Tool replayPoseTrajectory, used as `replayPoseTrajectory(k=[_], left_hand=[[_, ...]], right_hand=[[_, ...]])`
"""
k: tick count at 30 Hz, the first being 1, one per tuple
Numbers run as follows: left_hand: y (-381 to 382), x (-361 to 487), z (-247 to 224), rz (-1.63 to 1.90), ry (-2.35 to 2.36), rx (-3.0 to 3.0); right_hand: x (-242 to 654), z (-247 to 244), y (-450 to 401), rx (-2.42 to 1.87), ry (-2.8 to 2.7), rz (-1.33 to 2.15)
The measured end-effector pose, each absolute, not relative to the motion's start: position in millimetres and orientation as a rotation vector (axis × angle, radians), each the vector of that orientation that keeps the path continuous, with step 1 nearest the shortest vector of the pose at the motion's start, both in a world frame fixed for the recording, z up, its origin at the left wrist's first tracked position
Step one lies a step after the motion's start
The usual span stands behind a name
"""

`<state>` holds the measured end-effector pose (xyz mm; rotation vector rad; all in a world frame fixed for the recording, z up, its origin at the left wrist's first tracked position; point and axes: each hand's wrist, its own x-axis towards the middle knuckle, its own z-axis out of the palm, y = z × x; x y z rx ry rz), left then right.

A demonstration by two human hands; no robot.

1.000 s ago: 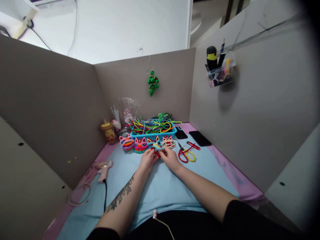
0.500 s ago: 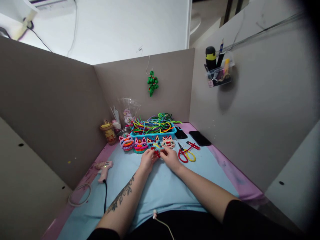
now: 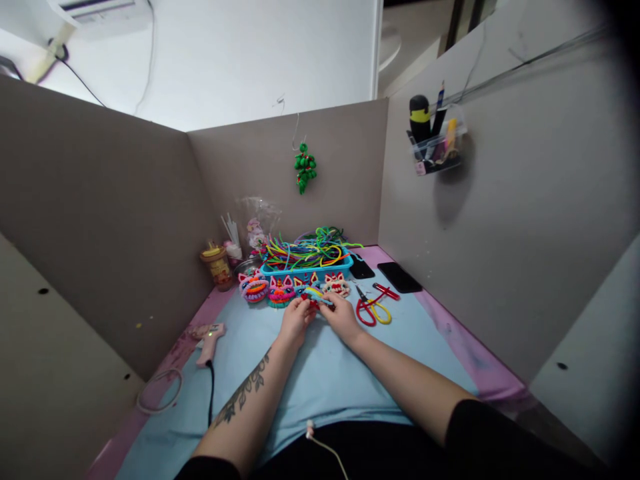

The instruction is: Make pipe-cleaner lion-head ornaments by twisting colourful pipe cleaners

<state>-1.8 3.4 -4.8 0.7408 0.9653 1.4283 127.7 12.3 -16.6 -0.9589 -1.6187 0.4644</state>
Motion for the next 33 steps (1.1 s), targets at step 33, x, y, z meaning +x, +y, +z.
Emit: replayPoseTrajectory(k=[33], left_hand=[[-2, 3, -5, 1.436, 1.110, 0.916]], right_hand=[[127, -11, 10, -0.976, -1.657, 0.609]])
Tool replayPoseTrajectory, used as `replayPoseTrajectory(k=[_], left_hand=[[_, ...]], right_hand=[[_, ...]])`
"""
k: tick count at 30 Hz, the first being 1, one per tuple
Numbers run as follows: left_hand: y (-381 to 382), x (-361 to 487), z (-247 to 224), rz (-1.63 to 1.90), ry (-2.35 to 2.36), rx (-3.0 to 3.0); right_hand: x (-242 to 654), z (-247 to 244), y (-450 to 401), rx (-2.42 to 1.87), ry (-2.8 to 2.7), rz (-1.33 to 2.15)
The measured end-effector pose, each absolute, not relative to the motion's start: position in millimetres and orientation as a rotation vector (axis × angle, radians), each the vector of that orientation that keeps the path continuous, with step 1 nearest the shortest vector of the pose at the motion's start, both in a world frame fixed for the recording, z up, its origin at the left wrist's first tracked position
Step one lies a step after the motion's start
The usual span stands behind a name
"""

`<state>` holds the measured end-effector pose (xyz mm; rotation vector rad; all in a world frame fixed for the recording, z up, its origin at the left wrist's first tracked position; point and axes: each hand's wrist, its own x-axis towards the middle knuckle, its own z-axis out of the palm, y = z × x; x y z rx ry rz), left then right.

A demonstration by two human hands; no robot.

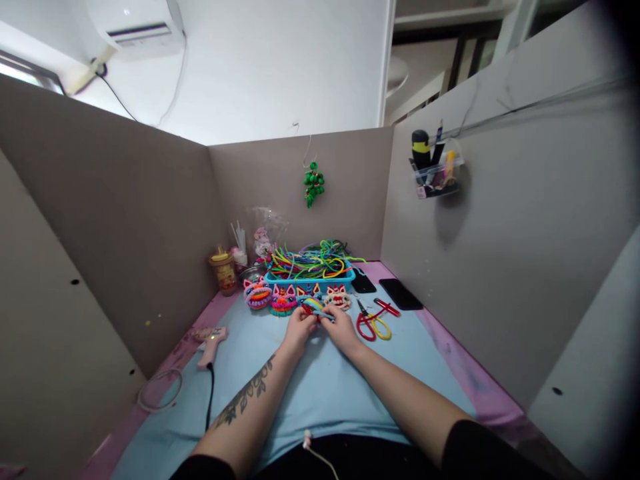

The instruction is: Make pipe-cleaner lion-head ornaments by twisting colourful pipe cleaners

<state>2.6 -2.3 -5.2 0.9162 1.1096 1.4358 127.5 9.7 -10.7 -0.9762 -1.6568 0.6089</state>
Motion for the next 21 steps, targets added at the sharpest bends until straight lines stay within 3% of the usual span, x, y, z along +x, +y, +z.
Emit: replayPoseTrajectory(k=[21], left_hand=[[2, 2, -11, 1.541, 1.018, 1.006]], right_hand=[[131, -22, 20, -1.098, -1.690, 0.510]])
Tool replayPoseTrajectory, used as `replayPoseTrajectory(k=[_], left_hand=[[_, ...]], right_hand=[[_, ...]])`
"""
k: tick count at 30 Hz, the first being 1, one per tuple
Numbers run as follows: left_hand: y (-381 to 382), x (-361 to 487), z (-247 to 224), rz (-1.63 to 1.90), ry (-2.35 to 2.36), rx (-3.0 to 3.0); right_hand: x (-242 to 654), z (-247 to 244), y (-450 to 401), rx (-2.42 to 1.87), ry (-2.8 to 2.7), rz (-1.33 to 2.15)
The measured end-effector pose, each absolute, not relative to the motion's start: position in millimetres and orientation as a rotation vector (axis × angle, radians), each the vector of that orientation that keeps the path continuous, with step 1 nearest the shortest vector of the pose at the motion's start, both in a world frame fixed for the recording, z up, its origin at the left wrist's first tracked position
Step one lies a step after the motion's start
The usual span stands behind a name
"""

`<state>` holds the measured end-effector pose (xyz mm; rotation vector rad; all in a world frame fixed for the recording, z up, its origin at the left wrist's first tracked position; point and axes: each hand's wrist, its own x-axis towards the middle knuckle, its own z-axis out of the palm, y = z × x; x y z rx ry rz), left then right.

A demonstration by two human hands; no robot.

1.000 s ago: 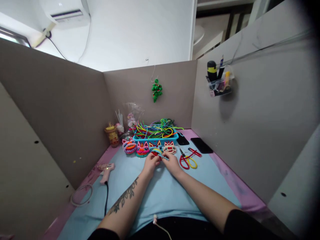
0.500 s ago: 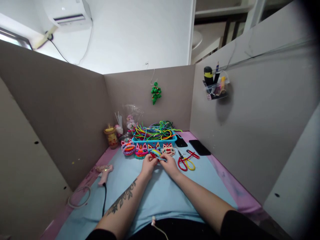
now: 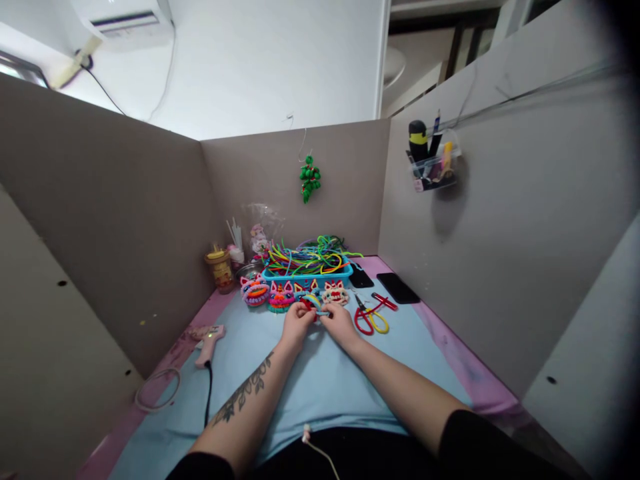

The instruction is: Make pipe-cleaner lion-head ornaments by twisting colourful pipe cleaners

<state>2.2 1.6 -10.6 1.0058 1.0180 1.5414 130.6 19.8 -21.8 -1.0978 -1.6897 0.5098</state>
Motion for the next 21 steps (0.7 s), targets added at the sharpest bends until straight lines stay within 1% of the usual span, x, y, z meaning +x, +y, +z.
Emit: replayPoseTrajectory(k=[3, 11, 21], left_hand=[[1.0, 3.4, -10.2, 1.531, 1.032, 0.988], [-1.2, 4.4, -8.0, 1.329, 1.027, 0.925], [1.1, 0.8, -10.0, 1.352, 0.959, 0.877]], right_hand=[[131.1, -19.5, 18.3, -1.069, -1.663, 0.509], [131.9, -18.5, 16.6, -0.997, -1.654, 0.485], [131.8, -13.6, 13.4, -0.997, -1.677, 0.472]])
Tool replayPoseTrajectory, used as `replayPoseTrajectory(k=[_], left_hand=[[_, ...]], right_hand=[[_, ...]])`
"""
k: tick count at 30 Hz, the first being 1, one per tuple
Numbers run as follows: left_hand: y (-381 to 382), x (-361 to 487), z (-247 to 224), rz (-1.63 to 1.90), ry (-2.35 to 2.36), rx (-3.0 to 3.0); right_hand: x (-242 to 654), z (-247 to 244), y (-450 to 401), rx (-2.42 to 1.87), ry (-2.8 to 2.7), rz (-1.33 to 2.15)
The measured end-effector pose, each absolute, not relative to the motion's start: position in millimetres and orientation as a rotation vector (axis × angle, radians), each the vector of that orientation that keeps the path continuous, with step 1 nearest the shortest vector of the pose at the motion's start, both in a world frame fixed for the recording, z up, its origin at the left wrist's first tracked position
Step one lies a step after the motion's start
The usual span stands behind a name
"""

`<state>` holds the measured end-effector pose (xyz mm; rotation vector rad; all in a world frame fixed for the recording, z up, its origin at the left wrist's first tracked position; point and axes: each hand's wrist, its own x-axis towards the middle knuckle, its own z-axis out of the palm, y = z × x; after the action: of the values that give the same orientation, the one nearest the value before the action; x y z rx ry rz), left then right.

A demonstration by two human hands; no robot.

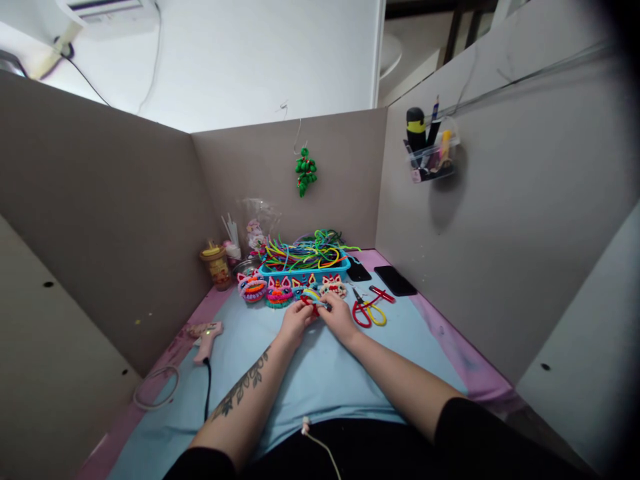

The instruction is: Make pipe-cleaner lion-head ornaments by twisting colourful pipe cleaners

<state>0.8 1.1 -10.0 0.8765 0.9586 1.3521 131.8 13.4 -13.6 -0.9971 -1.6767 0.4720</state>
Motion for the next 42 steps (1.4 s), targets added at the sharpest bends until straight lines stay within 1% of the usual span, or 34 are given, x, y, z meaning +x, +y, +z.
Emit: replayPoseTrajectory(k=[5, 14, 25, 35, 39, 42], left_hand=[[-1, 1, -5, 1.339, 1.031, 0.941], [0, 1, -5, 1.380, 1.119, 1.164], [5, -2, -13, 1.461, 1.153, 1.484], [3, 2, -11, 1.371, 1.049, 1.144], [-1, 3, -8, 1.302, 0.991, 0.995], [-1, 2, -8, 1.315, 0.968, 0.932]], right_hand=[[133, -11, 14, -0.981, -1.635, 0.517], [134, -10, 13, -0.899, -1.635, 0.481], [139, -15, 17, -1.024, -1.768, 0.381], [138, -18, 21, -0.932, -1.704, 0.366], [136, -19, 22, -0.900, -1.698, 0.314], [135, -20, 24, -0.890, -1.702, 0.281]])
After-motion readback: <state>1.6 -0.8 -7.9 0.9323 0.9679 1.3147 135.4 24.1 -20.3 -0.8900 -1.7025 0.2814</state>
